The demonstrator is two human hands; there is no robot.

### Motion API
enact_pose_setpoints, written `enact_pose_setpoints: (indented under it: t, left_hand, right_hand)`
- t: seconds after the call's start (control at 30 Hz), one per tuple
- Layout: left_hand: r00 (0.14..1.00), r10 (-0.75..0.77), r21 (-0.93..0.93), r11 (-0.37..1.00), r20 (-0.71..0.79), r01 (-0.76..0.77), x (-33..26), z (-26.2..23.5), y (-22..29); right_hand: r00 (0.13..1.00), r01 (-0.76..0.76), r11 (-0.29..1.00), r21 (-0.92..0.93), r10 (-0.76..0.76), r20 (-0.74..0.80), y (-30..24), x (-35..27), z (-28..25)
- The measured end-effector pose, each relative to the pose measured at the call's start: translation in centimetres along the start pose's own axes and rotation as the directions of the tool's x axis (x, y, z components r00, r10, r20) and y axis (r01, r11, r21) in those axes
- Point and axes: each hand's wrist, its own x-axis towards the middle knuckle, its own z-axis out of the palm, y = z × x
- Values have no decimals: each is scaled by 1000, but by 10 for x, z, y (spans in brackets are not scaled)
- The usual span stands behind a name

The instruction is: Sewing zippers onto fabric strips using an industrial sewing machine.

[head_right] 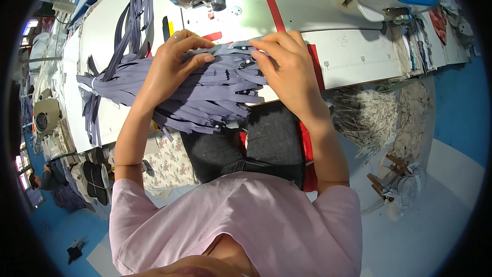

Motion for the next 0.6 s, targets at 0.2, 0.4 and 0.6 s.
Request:
enact_pose_setpoints:
  t: [0.2, 0.4, 0.6]
  left_hand:
    - [928, 371, 188, 910, 35, -370, 26, 27, -2]
    - [938, 339, 240, 919, -71, -313, 29, 30, 0]
    - [897, 393, 157, 917, -204, -366, 10, 18, 7]
  right_hand:
    - [970, 171, 979, -110, -148, 192, 5, 25, 14]
    - [972, 211, 969, -126, -194, 134, 1, 36, 18]
    - [982, -177, 921, 346, 142, 123, -22, 31, 22]
